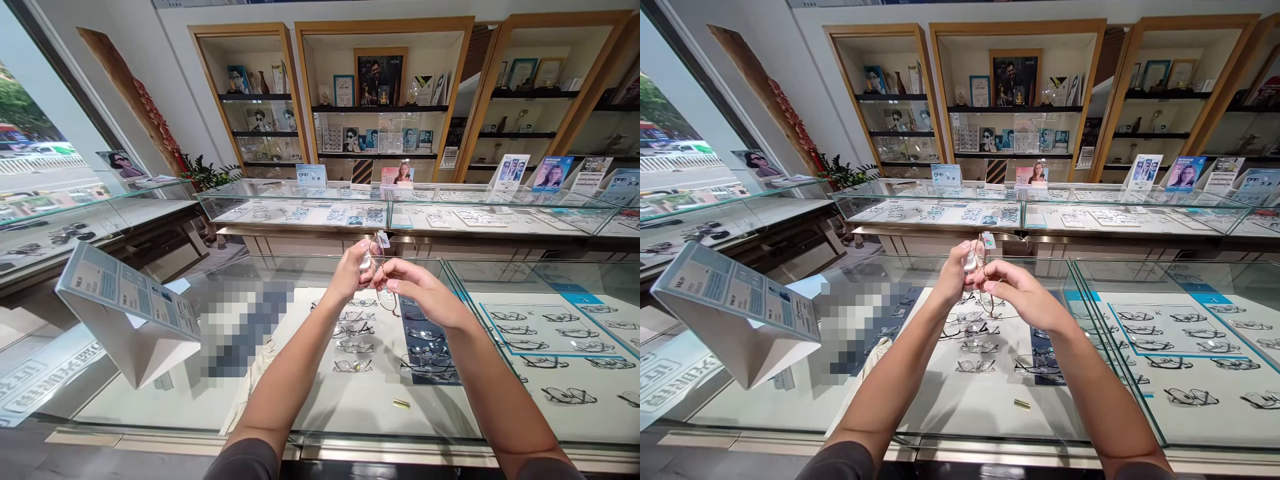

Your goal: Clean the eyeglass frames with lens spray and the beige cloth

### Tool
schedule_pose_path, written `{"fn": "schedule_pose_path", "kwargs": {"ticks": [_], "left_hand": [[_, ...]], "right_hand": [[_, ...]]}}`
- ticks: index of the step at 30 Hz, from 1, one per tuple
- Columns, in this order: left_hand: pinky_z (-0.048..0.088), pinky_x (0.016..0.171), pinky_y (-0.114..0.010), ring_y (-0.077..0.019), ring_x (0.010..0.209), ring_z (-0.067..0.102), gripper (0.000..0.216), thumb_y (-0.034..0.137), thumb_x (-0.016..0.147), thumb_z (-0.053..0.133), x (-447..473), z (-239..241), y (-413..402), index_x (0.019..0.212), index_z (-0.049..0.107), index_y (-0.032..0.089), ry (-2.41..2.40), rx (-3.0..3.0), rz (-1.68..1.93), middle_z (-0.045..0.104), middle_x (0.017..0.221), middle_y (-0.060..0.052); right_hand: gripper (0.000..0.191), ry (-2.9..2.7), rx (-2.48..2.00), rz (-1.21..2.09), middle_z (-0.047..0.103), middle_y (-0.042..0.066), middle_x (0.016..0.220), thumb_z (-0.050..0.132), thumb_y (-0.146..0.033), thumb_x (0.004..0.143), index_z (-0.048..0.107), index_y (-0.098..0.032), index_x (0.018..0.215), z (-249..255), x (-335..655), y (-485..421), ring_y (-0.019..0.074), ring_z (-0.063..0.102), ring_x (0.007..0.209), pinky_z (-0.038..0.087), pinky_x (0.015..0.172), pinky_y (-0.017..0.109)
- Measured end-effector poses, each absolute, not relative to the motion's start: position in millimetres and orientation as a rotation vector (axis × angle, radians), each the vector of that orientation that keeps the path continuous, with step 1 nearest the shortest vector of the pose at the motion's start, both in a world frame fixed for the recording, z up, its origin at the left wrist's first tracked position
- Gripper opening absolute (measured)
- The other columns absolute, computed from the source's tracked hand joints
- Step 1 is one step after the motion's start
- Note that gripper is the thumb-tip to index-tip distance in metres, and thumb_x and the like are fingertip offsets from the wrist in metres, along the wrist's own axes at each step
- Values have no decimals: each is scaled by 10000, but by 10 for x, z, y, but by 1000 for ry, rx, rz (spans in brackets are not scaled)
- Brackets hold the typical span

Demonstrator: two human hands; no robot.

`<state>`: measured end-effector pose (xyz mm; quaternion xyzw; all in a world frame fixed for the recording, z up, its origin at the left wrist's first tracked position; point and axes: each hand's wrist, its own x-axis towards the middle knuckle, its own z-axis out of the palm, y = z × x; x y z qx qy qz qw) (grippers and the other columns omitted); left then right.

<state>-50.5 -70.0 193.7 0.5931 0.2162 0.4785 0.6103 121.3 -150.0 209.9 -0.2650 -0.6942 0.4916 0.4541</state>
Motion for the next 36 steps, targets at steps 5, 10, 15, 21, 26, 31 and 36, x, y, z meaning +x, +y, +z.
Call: {"fn": "schedule_pose_path", "kwargs": {"ticks": [5, 10, 15, 21, 26, 31, 36], "left_hand": [[209, 357, -179, -88, 333, 286, 534, 743, 877, 545, -500, 1913, -712, 910, 602, 214, 506, 1350, 1076, 385, 408, 87], [220, 359, -183, -89, 332, 288, 570, 760, 875, 530, -495, 1912, -716, 924, 623, 200, 495, 1354, 1085, 397, 408, 84], [217, 373, -191, -86, 346, 254, 547, 736, 898, 522, -520, 1955, -754, 939, 623, 200, 474, 1410, 1079, 391, 410, 89], [225, 431, -214, -75, 374, 272, 559, 763, 931, 535, -478, 1991, -885, 869, 560, 208, 506, 1614, 1075, 391, 441, 91], [221, 443, -233, -70, 396, 291, 539, 742, 926, 579, -411, 1947, -901, 864, 517, 210, 511, 1656, 998, 393, 509, 97], [184, 450, -238, -70, 389, 267, 541, 751, 935, 546, -412, 1934, -886, 836, 475, 225, 471, 1639, 1026, 350, 489, 109], [272, 492, -245, -97, 419, 318, 565, 790, 955, 482, -487, 1984, -931, 877, 489, 231, 451, 1617, 1089, 439, 480, 80]], "right_hand": [[156, -1740, -621, 1214, 741, 53, 1167, 658, -365, 1036, 731, -248, 1110, 2081, 1223, -1473, 207, 677, 1133, 532, 1047, 402], [197, -1770, -630, 1181, 740, 66, 1186, 658, -397, 1035, 730, -240, 1129, 2075, 1239, -1464, 218, 675, 1130, 532, 1048, 419], [191, -1747, -641, 1160, 736, 60, 1141, 673, -410, 1019, 728, -248, 1104, 2078, 1301, -1438, 216, 664, 1075, 527, 1014, 408], [232, -1566, -685, 1005, 694, 50, 1083, 655, -453, 1004, 726, -256, 1103, 2039, 1384, -1324, 212, 641, 987, 522, 884, 361], [246, -1479, -682, 976, 694, 44, 1059, 660, -468, 994, 715, -261, 1115, 2003, 1350, -1276, 207, 623, 944, 519, 854, 347], [218, -1490, -663, 991, 683, 33, 1040, 664, -433, 1001, 723, -255, 1111, 2014, 1334, -1288, 189, 596, 903, 500, 857, 337], [234, -1486, -664, 1003, 719, 57, 1121, 664, -446, 994, 709, -248, 1109, 2045, 1356, -1298, 198, 626, 924, 505, 845, 350]]}}
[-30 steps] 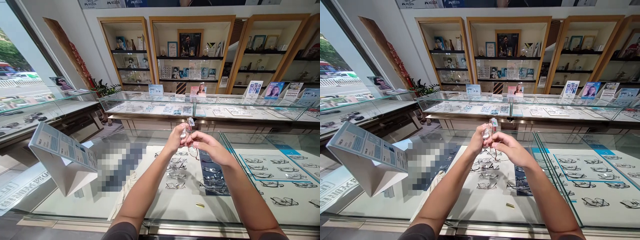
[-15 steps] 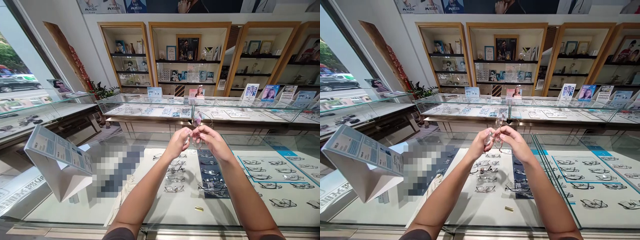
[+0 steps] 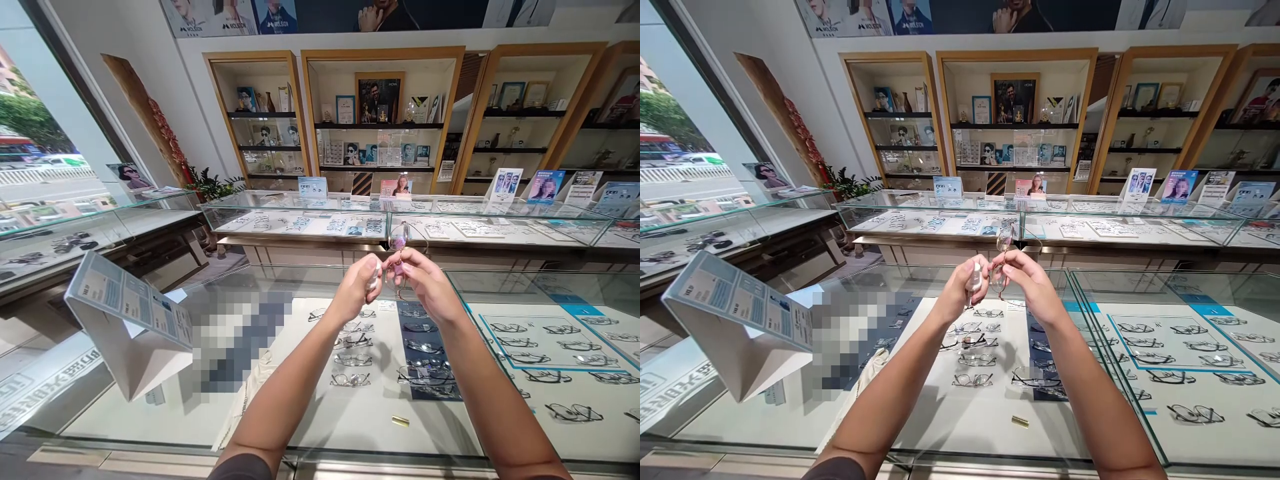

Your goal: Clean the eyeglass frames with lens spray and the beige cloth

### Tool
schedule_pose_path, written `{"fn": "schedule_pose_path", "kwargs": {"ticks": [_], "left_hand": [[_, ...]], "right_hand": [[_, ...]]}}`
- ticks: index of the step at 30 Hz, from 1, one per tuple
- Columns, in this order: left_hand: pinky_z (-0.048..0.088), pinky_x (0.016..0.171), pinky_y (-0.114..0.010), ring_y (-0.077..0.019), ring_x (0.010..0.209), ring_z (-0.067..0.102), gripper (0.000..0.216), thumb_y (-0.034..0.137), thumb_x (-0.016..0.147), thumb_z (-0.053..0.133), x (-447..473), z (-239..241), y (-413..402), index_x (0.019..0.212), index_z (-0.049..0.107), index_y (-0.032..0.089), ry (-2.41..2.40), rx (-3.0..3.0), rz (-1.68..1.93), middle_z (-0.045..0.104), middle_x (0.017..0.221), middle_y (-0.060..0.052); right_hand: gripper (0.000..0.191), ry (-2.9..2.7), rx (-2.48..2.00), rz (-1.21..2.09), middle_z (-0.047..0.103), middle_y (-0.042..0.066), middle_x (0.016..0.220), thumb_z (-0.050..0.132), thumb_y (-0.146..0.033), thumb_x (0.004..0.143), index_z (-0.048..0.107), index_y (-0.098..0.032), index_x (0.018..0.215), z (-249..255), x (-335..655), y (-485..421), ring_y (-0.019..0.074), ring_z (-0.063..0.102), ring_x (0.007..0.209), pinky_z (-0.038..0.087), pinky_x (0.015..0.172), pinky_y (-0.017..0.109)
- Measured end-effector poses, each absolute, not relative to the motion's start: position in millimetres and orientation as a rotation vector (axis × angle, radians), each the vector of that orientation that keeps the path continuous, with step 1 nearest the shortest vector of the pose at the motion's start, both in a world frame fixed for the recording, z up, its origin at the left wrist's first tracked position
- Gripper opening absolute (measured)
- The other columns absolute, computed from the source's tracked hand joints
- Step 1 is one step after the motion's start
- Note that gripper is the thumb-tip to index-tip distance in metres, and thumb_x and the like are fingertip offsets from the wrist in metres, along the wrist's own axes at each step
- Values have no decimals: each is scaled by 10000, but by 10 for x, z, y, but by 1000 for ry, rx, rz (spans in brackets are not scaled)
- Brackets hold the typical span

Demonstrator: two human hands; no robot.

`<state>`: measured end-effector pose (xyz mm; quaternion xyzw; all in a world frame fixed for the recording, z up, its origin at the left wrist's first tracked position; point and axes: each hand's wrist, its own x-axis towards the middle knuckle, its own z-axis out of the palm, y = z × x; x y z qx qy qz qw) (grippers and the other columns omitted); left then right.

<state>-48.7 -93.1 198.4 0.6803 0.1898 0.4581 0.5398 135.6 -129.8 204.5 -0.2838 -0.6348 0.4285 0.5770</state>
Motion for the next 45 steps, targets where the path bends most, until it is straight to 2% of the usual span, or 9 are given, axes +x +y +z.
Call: {"fn": "schedule_pose_path", "kwargs": {"ticks": [3, 6, 9, 15, 23, 28, 37, 42, 45], "left_hand": [[349, 560, -256, -124, 523, 435, 505, 729, 956, 523, -569, 2068, -962, 909, 507, 227, 488, 1600, 1253, 538, 587, 43], [404, 642, -258, -146, 671, 523, 316, 515, 913, 635, -703, 2165, -921, 970, 498, 236, 543, 1573, 1454, 619, 742, 21], [438, 712, -256, -150, 784, 568, 254, 379, 922, 625, -909, 2219, -769, 1077, 468, 254, 677, 1593, 1580, 649, 864, 19], [541, 847, -317, -186, 989, 674, 460, 454, 913, 726, -1586, 1960, -429, 1211, 426, 274, 942, 1627, 1749, 644, 1147, -49], [540, 1020, -417, -265, 1119, 686, 468, 522, 850, 713, -2842, 787, -503, 1163, 555, 213, 1669, 1626, 1588, 701, 1231, -116], [562, 996, -483, -320, 1098, 706, 489, 524, 799, 712, -3220, 345, -626, 1139, 549, 212, 1880, 1525, 1484, 716, 1239, -159], [557, 991, -455, -318, 1113, 739, 418, 501, 874, 647, -3212, 202, -662, 1182, 540, 239, 1972, 1622, 1345, 753, 1240, -139], [516, 1027, -478, -354, 1285, 650, 692, 600, 906, 631, -3105, 354, -953, 1427, 417, 198, 2137, 1627, 1439, 587, 1503, -216], [516, 902, -428, -333, 1147, 684, 557, 660, 957, 544, -3040, 407, -1329, 1292, 526, 216, 2279, 1743, 1172, 685, 1281, -144]], "right_hand": [[237, -1487, -669, 1006, 733, 71, 1173, 664, -453, 990, 703, -248, 1102, 2062, 1371, -1310, 202, 655, 947, 509, 850, 357], [239, -1485, -670, 1012, 740, 76, 1164, 663, -457, 987, 700, -248, 1097, 2083, 1379, -1337, 208, 674, 963, 508, 838, 358], [226, -1478, -650, 1036, 739, 70, 1157, 667, -446, 985, 698, -244, 1082, 2105, 1380, -1372, 197, 676, 947, 497, 821, 347], [198, -1507, -625, 1052, 736, 63, 1141, 677, -421, 995, 709, -245, 1077, 2130, 1389, -1471, 187, 658, 925, 489, 798, 339], [192, -1603, -664, 991, 731, 65, 1146, 656, -399, 1012, 739, -246, 1093, 2145, 1365, -1636, 194, 654, 955, 524, 850, 351], [187, -1626, -691, 997, 726, 61, 1148, 655, -399, 1010, 736, -249, 1087, 2130, 1310, -1684, 191, 651, 928, 553, 872, 361], [177, -1638, -691, 1008, 727, 56, 1149, 665, -395, 1005, 745, -259, 1086, 2124, 1264, -1765, 187, 644, 927, 562, 859, 351], [181, -1649, -699, 1001, 727, 55, 1139, 669, -402, 1001, 743, -260, 1087, 2124, 1262, -1779, 188, 641, 935, 560, 859, 350], [193, -1649, -704, 1001, 729, 61, 1140, 673, -413, 997, 741, -255, 1083, 2123, 1257, -1775, 191, 637, 928, 558, 849, 353]]}}
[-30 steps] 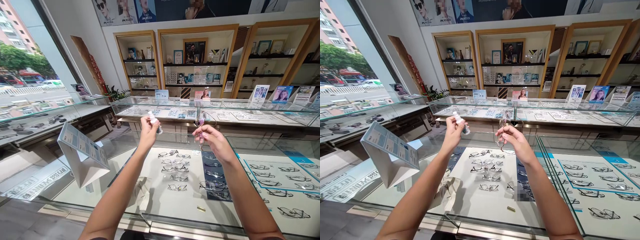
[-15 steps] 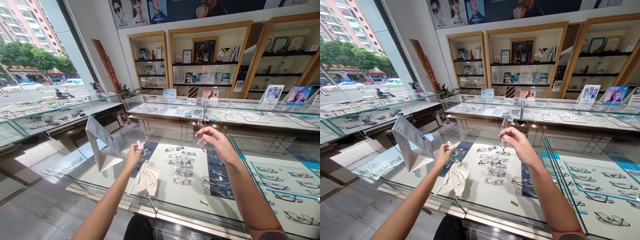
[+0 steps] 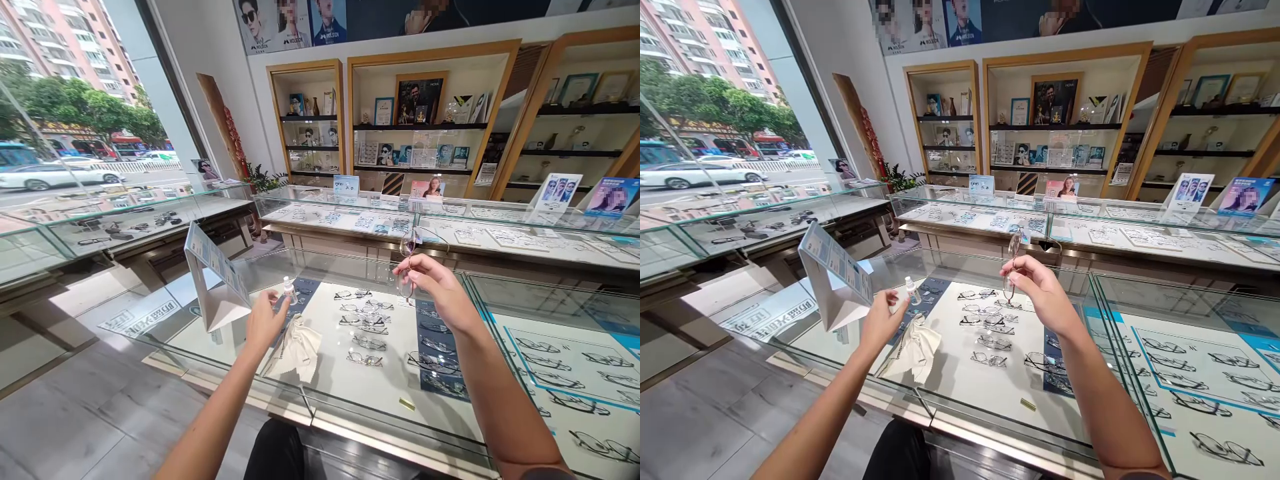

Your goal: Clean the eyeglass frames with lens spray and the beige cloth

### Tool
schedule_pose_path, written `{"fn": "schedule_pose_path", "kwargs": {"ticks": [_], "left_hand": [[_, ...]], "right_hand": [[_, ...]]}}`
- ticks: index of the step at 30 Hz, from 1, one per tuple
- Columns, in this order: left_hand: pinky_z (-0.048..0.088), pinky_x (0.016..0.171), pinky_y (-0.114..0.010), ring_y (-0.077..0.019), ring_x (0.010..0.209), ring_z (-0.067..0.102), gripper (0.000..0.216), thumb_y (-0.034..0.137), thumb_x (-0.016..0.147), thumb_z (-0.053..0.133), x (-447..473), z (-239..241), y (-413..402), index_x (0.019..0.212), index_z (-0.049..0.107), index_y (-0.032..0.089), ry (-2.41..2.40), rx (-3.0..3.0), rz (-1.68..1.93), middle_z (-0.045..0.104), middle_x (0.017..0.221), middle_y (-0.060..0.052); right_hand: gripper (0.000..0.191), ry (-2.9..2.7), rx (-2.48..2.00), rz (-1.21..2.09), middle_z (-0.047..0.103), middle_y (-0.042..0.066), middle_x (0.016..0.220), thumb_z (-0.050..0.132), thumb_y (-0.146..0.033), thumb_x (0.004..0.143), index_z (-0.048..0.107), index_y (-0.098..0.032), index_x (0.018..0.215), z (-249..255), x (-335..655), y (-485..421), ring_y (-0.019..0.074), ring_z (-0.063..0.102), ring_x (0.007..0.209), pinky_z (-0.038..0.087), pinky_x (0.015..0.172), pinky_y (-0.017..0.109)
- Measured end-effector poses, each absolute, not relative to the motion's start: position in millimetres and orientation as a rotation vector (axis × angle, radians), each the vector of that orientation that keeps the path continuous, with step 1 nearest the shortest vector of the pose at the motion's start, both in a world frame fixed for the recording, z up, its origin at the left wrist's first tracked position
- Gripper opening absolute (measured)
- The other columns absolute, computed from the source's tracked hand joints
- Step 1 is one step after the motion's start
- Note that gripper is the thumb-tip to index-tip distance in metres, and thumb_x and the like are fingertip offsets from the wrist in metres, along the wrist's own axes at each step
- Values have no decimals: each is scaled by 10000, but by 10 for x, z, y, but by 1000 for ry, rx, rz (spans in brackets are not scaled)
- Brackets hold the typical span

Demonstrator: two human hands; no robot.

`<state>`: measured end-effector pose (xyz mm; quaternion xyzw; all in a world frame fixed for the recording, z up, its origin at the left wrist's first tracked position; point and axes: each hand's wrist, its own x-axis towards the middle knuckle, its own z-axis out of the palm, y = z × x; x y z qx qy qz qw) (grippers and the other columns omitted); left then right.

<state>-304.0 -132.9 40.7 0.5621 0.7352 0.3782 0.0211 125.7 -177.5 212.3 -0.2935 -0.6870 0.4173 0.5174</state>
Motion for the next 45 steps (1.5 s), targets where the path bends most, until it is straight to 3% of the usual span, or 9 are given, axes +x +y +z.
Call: {"fn": "schedule_pose_path", "kwargs": {"ticks": [5, 9, 14, 21, 26, 32, 35, 40, 45], "left_hand": [[441, 752, -360, -306, 1025, 676, 379, 601, 940, 579, -2974, 255, -1871, 1062, 639, 247, 2219, 1954, 592, 717, 1092, -78], [440, 796, -346, -287, 1064, 675, 278, 476, 992, 489, -3014, 158, -2015, 980, 651, 250, 2189, 1873, 703, 738, 1096, -72], [426, 750, -339, -270, 910, 684, 260, 471, 1017, 439, -2983, 236, -2064, 995, 586, 257, 2243, 1729, 766, 759, 1040, -57], [438, 794, -349, -289, 1041, 695, 319, 479, 1057, 366, -2745, 311, -1999, 1035, 591, 254, 2295, 1743, 765, 758, 1077, -76], [435, 793, -380, -377, 1111, 675, 357, 478, 915, 621, -2777, 270, -1830, 1144, 628, 205, 2388, 1647, 701, 730, 1185, -168], [421, 757, -350, -309, 921, 684, 213, 429, 835, 692, -2871, 233, -1731, 854, 620, 230, 2246, 1567, 794, 729, 911, -81], [456, 768, -337, -282, 903, 689, 252, 426, 815, 717, -2900, 231, -1749, 918, 587, 236, 2183, 1455, 975, 725, 891, -55], [567, 767, -346, -242, 860, 754, 572, 456, 757, 799, -2912, 286, -1781, 1195, 529, 208, 1890, 1174, 1232, 794, 1013, -97], [581, 705, -359, -251, 761, 741, 583, 641, 726, 759, -2807, 393, -1913, 1057, 656, 172, 1664, 1003, 1313, 783, 872, -93]], "right_hand": [[184, -1662, -714, 1000, 724, 59, 1133, 671, -407, 993, 739, -254, 1071, 2127, 1221, -1792, 193, 632, 928, 548, 838, 355], [182, -1692, -717, 1001, 721, 53, 1116, 665, -397, 998, 741, -256, 1085, 2121, 1191, -1818, 192, 629, 937, 530, 870, 363], [181, -1704, -728, 1016, 722, 54, 1121, 674, -405, 991, 733, -256, 1077, 2112, 1181, -1843, 194, 626, 934, 528, 869, 365], [187, -1730, -730, 1030, 713, 55, 1126, 674, -404, 994, 734, -255, 1091, 2114, 1169, -1881, 194, 628, 960, 529, 864, 355], [188, -1744, -702, 1025, 712, 53, 1119, 673, -400, 994, 735, -253, 1092, 2127, 1163, -1901, 188, 625, 947, 532, 855, 353], [203, -1752, -698, 1030, 716, 63, 1111, 683, -417, 985, 729, -250, 1089, 2137, 1169, -1909, 205, 630, 959, 541, 866, 375], [214, -1753, -706, 1016, 718, 70, 1115, 680, -425, 983, 728, -247, 1091, 2141, 1177, -1910, 214, 630, 956, 541, 863, 388], [205, -1769, -695, 1010, 717, 61, 1103, 670, -415, 991, 729, -249, 1096, 2148, 1181, -1909, 208, 627, 955, 522, 878, 383], [191, -1771, -693, 1017, 717, 56, 1117, 663, -403, 1000, 723, -248, 1093, 2141, 1189, -1900, 200, 626, 952, 513, 871, 374]]}}
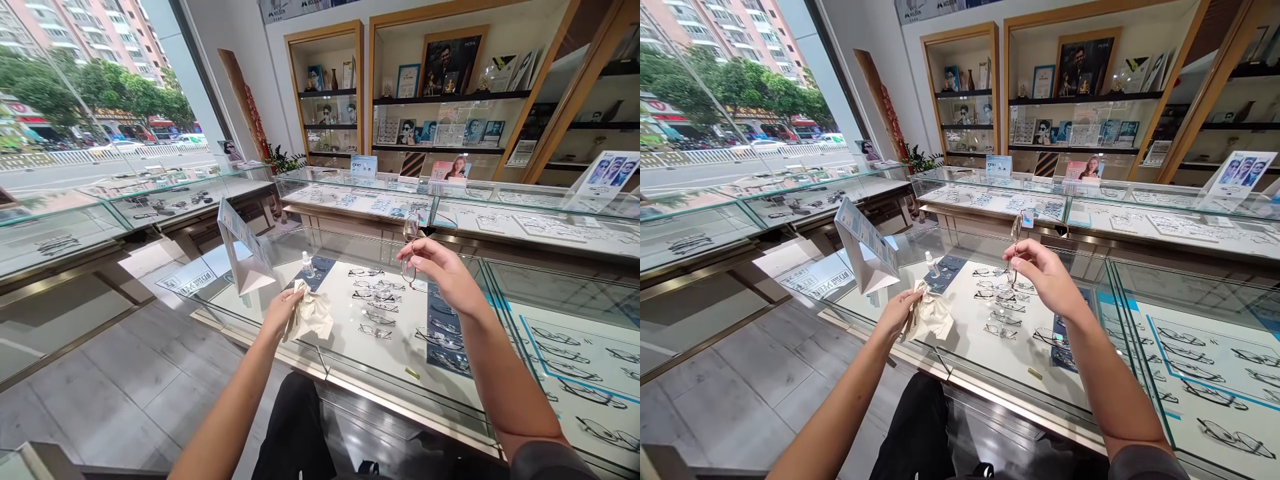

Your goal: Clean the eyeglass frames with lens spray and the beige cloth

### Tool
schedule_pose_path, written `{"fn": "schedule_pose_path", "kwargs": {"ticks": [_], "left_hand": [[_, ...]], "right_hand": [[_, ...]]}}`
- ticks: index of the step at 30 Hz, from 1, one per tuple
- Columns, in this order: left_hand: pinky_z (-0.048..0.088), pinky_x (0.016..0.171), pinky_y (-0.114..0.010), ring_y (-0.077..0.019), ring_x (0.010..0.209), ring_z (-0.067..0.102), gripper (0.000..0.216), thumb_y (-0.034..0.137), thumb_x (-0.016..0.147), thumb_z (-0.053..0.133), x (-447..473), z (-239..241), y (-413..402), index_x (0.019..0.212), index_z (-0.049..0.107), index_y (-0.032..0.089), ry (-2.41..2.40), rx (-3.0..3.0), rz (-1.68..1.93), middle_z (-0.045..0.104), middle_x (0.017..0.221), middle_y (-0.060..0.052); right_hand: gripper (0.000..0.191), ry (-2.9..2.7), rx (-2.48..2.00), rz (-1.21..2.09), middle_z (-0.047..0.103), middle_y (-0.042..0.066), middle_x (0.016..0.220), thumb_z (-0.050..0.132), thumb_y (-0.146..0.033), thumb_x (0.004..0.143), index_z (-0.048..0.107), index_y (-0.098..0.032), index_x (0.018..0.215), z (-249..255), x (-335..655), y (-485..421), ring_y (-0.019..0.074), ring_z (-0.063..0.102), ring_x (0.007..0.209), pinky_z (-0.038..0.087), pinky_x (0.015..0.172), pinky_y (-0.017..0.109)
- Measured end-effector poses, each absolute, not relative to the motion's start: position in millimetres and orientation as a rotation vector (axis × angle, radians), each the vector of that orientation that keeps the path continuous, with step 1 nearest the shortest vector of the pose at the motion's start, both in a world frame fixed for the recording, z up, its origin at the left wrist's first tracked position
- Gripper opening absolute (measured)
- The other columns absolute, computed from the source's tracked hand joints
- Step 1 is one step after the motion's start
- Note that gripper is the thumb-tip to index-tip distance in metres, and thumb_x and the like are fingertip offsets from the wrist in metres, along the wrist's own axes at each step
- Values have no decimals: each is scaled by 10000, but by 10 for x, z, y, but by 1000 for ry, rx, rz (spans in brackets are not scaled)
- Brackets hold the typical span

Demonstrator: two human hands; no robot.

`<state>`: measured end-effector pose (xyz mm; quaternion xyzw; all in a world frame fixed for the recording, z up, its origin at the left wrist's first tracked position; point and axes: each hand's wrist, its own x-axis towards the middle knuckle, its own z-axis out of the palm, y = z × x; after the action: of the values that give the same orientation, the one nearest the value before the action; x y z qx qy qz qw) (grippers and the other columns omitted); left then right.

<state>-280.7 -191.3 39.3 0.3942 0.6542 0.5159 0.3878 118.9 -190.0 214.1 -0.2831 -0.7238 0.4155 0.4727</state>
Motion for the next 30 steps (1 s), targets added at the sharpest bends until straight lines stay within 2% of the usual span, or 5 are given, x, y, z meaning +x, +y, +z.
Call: {"fn": "schedule_pose_path", "kwargs": {"ticks": [5, 9, 14, 21, 30], "left_hand": [[488, 617, -288, -183, 654, 630, 478, 626, 745, 726, -2614, 624, -2022, 907, 664, 181, 1589, 980, 1425, 702, 736, -17], [415, 586, -256, -151, 633, 565, 387, 580, 823, 693, -2358, 1005, -2010, 923, 653, 209, 1524, 1046, 1477, 639, 709, 31], [429, 587, -259, -147, 604, 557, 464, 641, 836, 756, -1915, 1599, -2024, 934, 628, 207, 1285, 1208, 1354, 619, 708, 22], [465, 619, -227, -132, 673, 615, 389, 436, 759, 915, -1406, 2272, -1902, 945, 671, 198, 1004, 1460, 1074, 668, 814, 0], [309, 466, -223, -88, 478, 426, 483, 600, 823, 821, -947, 2542, -1250, 704, 614, 180, 864, 1537, 1077, 526, 570, 26]], "right_hand": [[196, -1783, -680, 1012, 722, 59, 1112, 662, -401, 1002, 723, -244, 1103, 2137, 1192, -1909, 201, 628, 953, 515, 880, 373], [191, -1774, -685, 1014, 723, 59, 1110, 664, -406, 1001, 724, -249, 1091, 2146, 1193, -1925, 204, 630, 955, 518, 883, 373], [197, -1759, -674, 993, 724, 61, 1113, 662, -414, 1004, 726, -253, 1096, 2177, 1239, -1931, 206, 631, 956, 529, 873, 371], [219, -1701, -669, 966, 725, 65, 1112, 678, -446, 996, 734, -258, 1093, 2259, 1358, -1972, 213, 646, 954, 554, 855, 369], [211, -1671, -676, 944, 735, 67, 1121, 686, -444, 992, 745, -266, 1089, 2303, 1452, -1948, 217, 655, 965, 561, 874, 384]]}}
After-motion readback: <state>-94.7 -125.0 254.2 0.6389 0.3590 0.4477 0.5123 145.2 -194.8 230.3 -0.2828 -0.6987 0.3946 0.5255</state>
